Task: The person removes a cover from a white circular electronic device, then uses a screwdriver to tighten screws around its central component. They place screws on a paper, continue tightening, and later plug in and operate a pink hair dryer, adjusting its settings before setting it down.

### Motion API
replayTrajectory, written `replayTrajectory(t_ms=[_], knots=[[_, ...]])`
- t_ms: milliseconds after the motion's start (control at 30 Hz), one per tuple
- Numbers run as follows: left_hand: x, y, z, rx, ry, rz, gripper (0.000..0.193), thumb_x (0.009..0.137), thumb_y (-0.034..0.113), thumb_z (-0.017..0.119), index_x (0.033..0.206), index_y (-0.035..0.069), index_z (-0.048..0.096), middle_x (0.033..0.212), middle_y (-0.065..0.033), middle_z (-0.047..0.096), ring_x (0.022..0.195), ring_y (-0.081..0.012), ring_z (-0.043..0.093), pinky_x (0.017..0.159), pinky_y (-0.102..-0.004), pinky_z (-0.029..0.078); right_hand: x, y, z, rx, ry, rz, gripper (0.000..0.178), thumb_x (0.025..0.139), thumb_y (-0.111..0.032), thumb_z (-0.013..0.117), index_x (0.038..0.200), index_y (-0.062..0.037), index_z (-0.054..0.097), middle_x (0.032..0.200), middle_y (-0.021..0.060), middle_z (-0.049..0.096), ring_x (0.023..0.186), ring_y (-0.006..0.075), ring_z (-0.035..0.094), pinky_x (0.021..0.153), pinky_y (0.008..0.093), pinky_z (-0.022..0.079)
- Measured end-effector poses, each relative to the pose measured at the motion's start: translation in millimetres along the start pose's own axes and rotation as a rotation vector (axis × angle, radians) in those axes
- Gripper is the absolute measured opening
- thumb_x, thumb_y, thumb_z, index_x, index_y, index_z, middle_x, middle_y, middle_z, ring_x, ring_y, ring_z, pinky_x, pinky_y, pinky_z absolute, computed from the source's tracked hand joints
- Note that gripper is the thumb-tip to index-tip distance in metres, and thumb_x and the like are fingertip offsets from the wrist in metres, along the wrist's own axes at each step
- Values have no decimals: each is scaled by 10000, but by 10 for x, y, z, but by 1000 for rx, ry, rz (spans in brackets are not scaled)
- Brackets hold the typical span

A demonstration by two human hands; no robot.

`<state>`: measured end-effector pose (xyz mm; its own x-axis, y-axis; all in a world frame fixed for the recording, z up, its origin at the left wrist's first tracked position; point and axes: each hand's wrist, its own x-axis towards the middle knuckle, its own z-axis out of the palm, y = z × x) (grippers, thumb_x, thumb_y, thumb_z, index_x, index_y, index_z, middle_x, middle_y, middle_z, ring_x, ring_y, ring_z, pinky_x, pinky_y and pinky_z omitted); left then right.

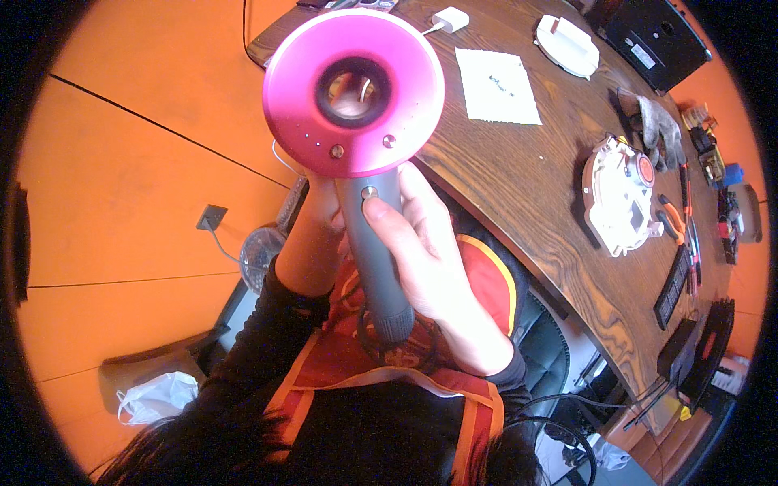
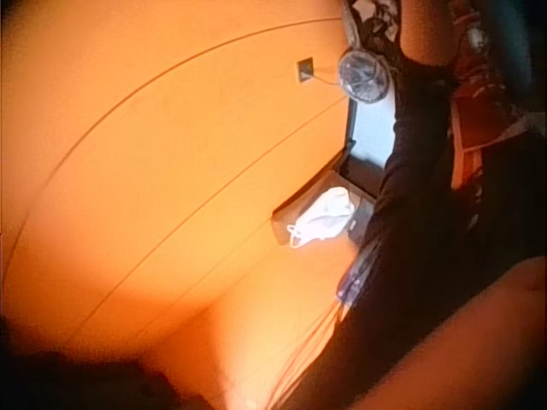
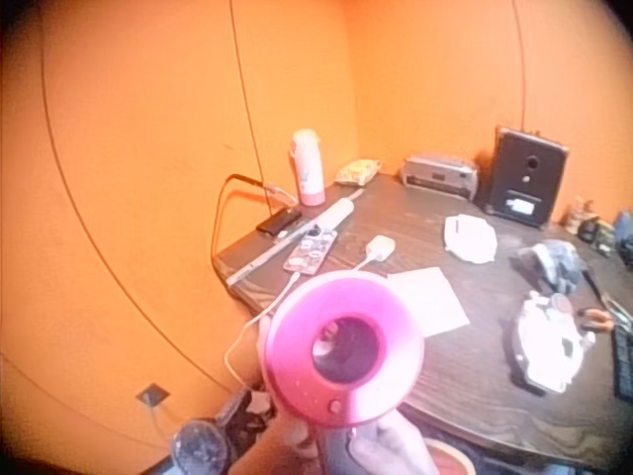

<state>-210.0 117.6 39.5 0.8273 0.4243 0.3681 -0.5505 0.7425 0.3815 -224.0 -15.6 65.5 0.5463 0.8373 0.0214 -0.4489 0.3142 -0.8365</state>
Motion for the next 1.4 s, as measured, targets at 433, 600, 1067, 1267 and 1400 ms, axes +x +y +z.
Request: replayTrajectory(t_ms=[433,600,1067,1267,1400], knots=[[-44,-23,-69,22,187,-120,837,815,737,267,1233,39,463,1135,-115,569,1014,-204,557,880,-329,454,-2,78,-9,-13,26,-86,335,936,-286,466,1143,-24,447,804,59,583,642,88,541,575,217,433],[-267,140,-48,-417,-391,-288,989,749,812,238,1342,23,301,1240,-117,494,1018,-204,554,884,-342,452,48,-14,-41,-7,24,-86,317,944,-269,441,1138,-18,438,816,68,577,653,99,546,588,233,449],[-1014,102,486,794,158,-569,579,725,39,624,1217,13,321,871,-57,510,798,-133,546,717,-276,447,260,-135,-162,-164,4,-156,522,883,-293,492,1261,44,366,1049,227,564,891,255,606,756,349,512],[-1029,42,466,816,93,-519,626,711,46,626,1242,20,296,922,-64,517,818,-134,556,719,-271,447,156,-169,-155,-148,56,-124,522,868,-269,503,1247,56,352,1067,260,547,916,301,601,775,397,509],[-1070,-6,433,825,103,-493,560,689,55,645,1172,11,364,923,-47,467,844,-118,484,728,-264,413,123,-177,-152,-69,44,-131,497,876,-226,462,1285,24,331,1053,209,554,885,236,596,757,339,504]])
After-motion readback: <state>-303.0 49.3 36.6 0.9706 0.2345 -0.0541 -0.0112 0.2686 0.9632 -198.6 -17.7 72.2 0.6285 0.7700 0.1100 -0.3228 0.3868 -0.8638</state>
